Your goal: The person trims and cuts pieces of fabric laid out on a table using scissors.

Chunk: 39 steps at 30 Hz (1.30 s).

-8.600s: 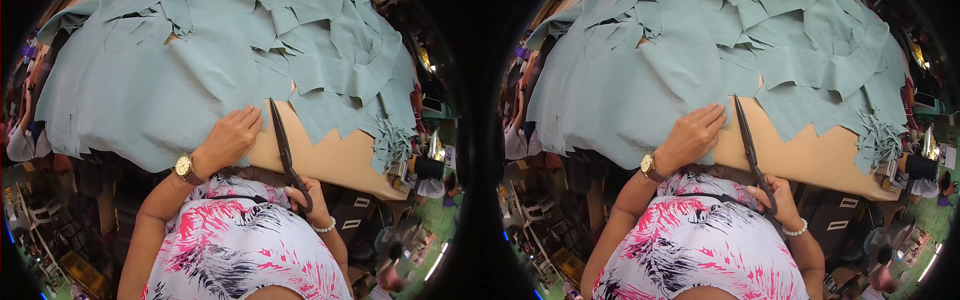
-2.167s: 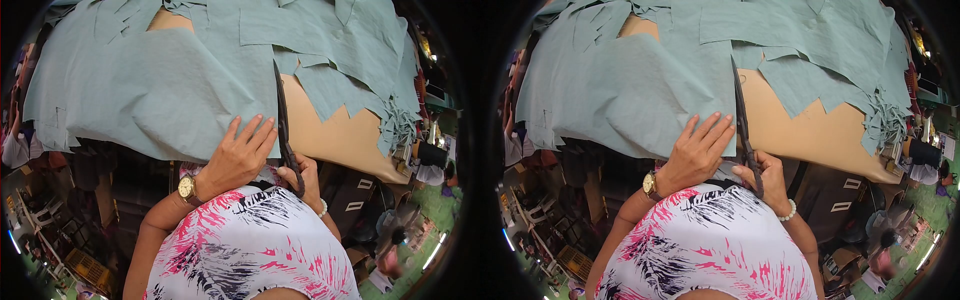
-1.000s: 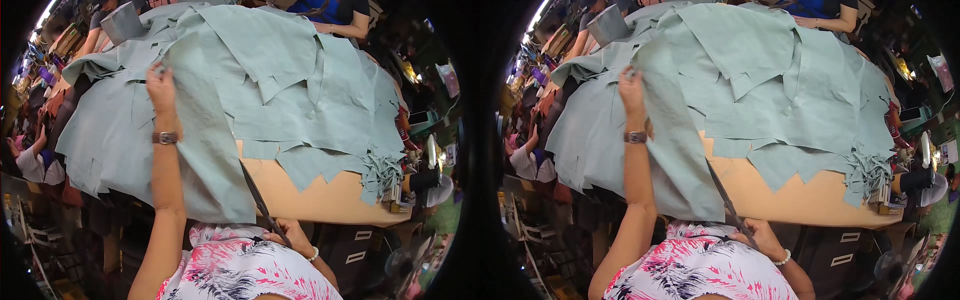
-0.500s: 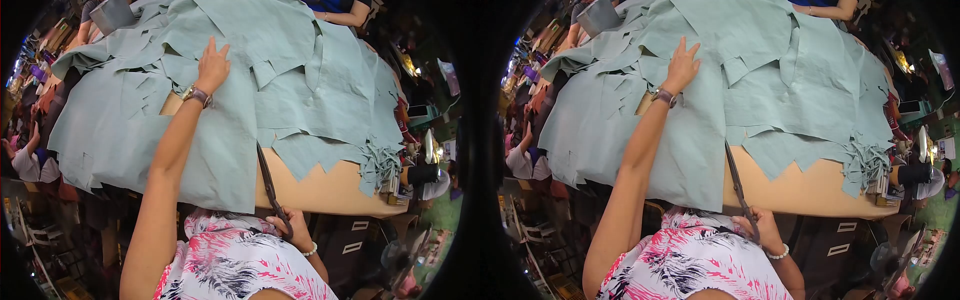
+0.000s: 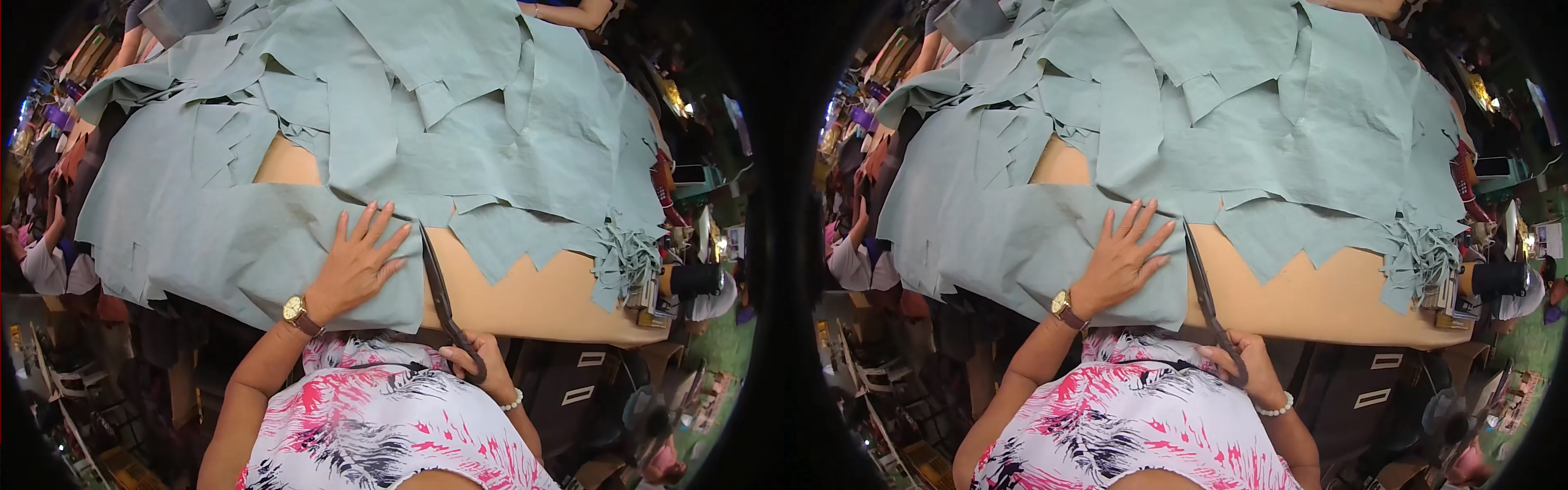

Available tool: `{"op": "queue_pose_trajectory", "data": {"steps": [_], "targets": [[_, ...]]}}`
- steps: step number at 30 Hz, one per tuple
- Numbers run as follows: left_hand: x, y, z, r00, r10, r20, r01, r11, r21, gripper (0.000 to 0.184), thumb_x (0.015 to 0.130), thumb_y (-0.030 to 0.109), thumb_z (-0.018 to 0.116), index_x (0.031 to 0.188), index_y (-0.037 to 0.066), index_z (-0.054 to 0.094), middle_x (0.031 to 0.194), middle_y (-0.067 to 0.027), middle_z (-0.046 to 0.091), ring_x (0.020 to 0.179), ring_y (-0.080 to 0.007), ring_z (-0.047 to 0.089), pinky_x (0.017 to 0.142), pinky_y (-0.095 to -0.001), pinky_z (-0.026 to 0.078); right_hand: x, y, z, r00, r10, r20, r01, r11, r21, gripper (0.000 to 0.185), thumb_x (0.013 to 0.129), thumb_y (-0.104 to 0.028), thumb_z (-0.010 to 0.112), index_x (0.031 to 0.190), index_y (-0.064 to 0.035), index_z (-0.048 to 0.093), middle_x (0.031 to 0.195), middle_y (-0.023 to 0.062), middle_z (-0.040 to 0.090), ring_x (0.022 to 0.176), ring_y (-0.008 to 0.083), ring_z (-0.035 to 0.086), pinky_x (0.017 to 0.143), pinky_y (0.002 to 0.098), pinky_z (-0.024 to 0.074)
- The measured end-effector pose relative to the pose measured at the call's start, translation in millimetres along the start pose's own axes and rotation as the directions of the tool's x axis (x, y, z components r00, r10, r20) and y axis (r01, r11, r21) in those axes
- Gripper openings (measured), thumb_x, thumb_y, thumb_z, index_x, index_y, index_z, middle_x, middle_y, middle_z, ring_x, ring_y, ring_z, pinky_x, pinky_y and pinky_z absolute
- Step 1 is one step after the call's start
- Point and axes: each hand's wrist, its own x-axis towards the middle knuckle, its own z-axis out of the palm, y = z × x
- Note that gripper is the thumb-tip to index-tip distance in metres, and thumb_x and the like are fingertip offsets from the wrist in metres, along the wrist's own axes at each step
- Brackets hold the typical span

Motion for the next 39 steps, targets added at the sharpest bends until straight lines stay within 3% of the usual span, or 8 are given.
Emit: {"op": "queue_pose_trajectory", "data": {"steps": [5,9,15,18,23,26,32,39], "targets": [[-4,11,16,0.997,-0.037,-0.062,0.035,0.999,-0.03,0.041,0.086,0.02,0.05,0.126,0.011,0.044,0.134,-0.0144,0.036,0.122,-0.033,0.036,0.094,-0.0555,0.027,-7,12,-1,0.999,0.034,-0.028,-0.034,0.999,0.023,0.023,0.077,-0.019,0.068,0.066,-0.0054,0.052,0.051,-0.0052,0.045,0.043,0.0015,0.036,0.04,0.018,0.0244],[-7,37,11,0.986,-0.14,-0.091,0.133,0.988,-0.076,0.041,0.086,0.021,0.05,0.125,0.011,0.045,0.128,-0.0161,0.043,0.116,-0.0337,0.042,0.09,-0.0568,0.032,-13,18,0,1.0,0.009,-0.026,-0.008,0.999,0.035,0.021,0.077,-0.017,0.068,0.068,-0.0048,0.054,0.053,-0.006,0.045,0.046,0.0011,0.036,0.042,0.0179,0.0247],[-18,54,8,0.983,-0.171,-0.072,0.171,0.985,-0.008,0.041,0.085,0.021,0.053,0.124,0.012,0.046,0.125,-0.0167,0.044,0.115,-0.0339,0.042,0.086,-0.0578,0.034,-18,38,-13,0.994,-0.068,0.084,0.056,0.99,0.133,0.034,0.073,-0.034,0.066,0.069,-0.0037,0.051,0.059,-0.0031,0.047,0.053,0.0032,0.04,0.048,0.0194,0.0294],[-22,57,10,0.984,-0.157,-0.081,0.157,0.988,-0.004,0.041,0.084,0.021,0.054,0.123,0.012,0.047,0.126,-0.0155,0.044,0.116,-0.0337,0.041,0.086,-0.0583,0.034,-17,31,-14,0.995,-0.043,0.092,0.039,0.998,0.038,0.052,0.065,-0.052,0.064,0.071,-0.0021,0.052,0.06,0.0012,0.049,0.055,0.0078,0.044,0.05,0.0205,0.0334],[-29,60,11,0.987,-0.138,-0.08,0.138,0.99,-0.003,0.041,0.083,0.019,0.055,0.122,0.013,0.048,0.127,-0.0141,0.043,0.118,-0.0339,0.039,0.087,-0.0586,0.034,-11,29,-16,0.993,-0.049,0.11,0.049,0.999,0.003,0.052,0.065,-0.051,0.066,0.07,-0.002,0.051,0.059,0.0021,0.048,0.054,0.0089,0.044,0.05,0.0212,0.0336],[-31,61,9,0.989,-0.127,-0.074,0.127,0.992,-0.005,0.041,0.083,0.019,0.055,0.123,0.014,0.048,0.128,-0.014,0.042,0.119,-0.0338,0.038,0.088,-0.0589,0.033,-9,30,-15,0.991,-0.063,0.121,0.057,0.997,0.049,0.039,0.07,-0.04,0.063,0.069,-0.0025,0.051,0.058,0.0009,0.048,0.055,0.0078,0.044,0.052,0.0209,0.0336],[-36,61,5,0.994,-0.096,-0.046,0.096,0.995,-0.011,0.043,0.081,0.018,0.055,0.123,0.013,0.047,0.13,-0.0125,0.041,0.12,-0.0334,0.036,0.089,-0.0592,0.032,-11,31,-9,0.993,-0.077,0.093,0.058,0.979,0.194,0.042,0.069,-0.042,0.064,0.07,-0.0028,0.049,0.06,0.0014,0.048,0.057,0.0084,0.045,0.054,0.0212,0.0354],[-36,59,7,0.998,-0.025,-0.06,0.024,1.0,-0.019,0.045,0.079,0.018,0.058,0.123,0.013,0.048,0.131,-0.0077,0.041,0.121,-0.0307,0.036,0.091,-0.0593,0.03,-9,31,-12,0.992,-0.055,0.111,0.045,0.995,0.087,0.043,0.068,-0.043,0.065,0.069,-0.0033,0.048,0.06,0.0014,0.048,0.057,0.0081,0.045,0.053,0.0207,0.0356]]}}
